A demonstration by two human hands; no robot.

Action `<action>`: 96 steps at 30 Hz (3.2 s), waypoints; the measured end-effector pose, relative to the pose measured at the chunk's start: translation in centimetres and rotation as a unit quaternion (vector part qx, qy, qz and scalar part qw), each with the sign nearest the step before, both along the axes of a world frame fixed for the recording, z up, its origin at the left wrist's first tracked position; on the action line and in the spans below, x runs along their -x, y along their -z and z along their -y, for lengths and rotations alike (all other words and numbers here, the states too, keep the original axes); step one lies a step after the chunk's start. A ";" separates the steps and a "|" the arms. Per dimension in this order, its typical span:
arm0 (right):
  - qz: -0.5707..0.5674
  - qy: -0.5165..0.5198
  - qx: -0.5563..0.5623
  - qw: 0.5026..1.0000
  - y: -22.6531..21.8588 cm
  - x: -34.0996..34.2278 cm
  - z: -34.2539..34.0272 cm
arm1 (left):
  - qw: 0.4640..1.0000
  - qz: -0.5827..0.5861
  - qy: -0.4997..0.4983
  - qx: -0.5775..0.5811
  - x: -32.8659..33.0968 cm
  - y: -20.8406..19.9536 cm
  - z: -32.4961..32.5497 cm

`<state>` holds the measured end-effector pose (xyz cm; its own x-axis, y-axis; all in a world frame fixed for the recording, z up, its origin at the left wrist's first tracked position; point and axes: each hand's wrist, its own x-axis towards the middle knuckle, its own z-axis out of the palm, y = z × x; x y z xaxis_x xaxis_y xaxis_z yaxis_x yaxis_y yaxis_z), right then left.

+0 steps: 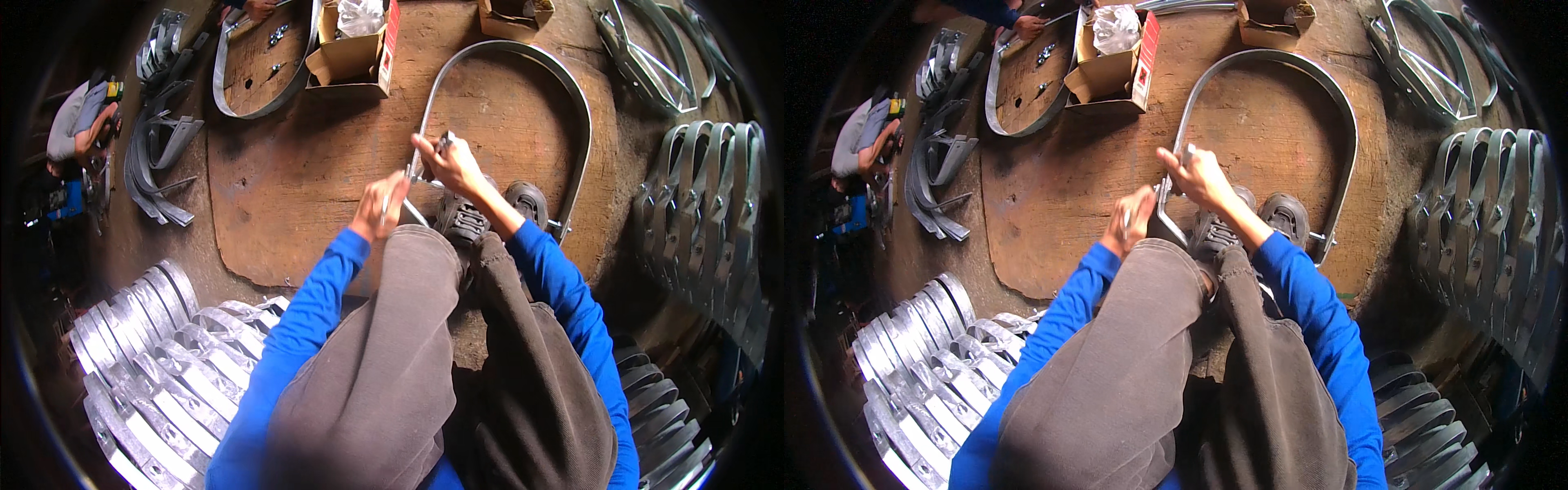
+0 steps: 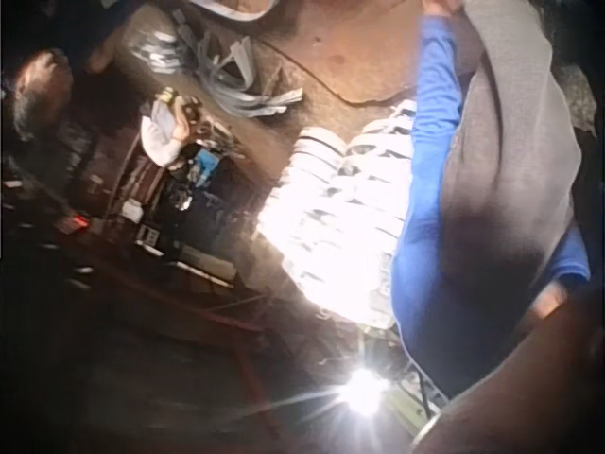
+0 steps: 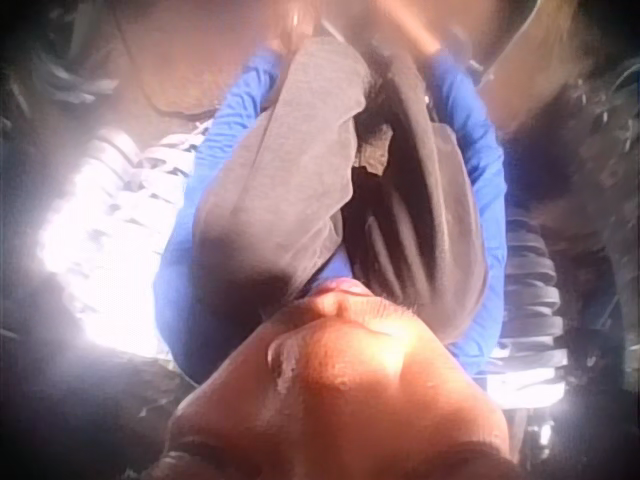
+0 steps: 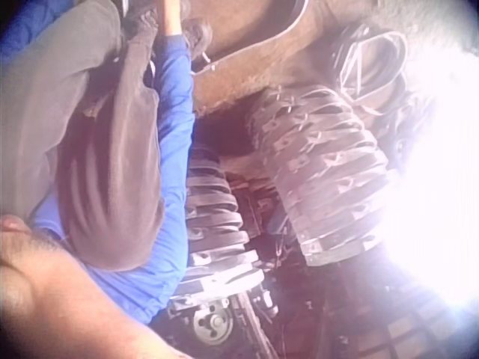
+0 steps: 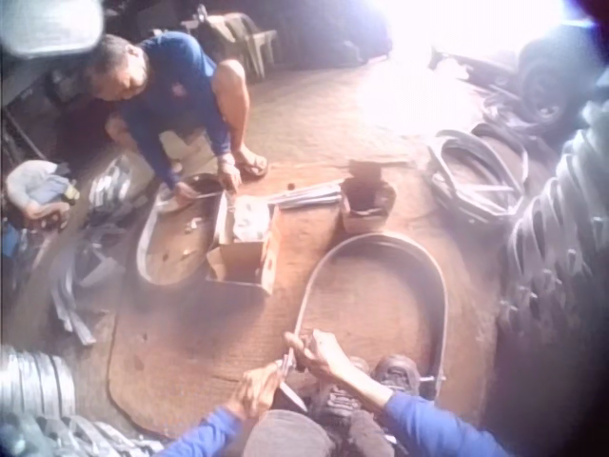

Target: The person sits on the floor of a workshop and assembles a metal frame by attaching a curved metal bar to a U-shaped frame. They use wrenches to tighten bolts and nuts, securing the components together. Other workers are visible in the background performing similar tasks.

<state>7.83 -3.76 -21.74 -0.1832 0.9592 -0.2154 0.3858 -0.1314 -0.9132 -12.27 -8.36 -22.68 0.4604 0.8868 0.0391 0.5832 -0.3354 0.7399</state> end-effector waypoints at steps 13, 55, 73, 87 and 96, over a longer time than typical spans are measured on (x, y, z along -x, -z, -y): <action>-0.231 0.335 0.153 0.901 3.1 -5.7 -1.1 | 0.989 0.119 0.028 -0.086 3.1 1.0 5.8; -0.069 0.001 -0.056 0.996 1.3 0.3 6.4 | 0.912 0.061 -0.014 0.406 -4.0 4.3 -15.6; -0.075 -0.001 -0.038 0.996 1.5 -0.3 6.8 | 0.954 0.007 0.005 0.299 -2.8 2.5 -12.6; -0.086 -0.002 -0.026 0.996 1.2 -1.0 7.4 | 0.979 -0.020 0.003 0.203 -1.5 -0.9 -7.2; -0.055 -0.057 -0.157 0.984 0.6 -0.3 6.6 | 0.988 -0.030 0.038 0.146 -1.6 0.6 -7.0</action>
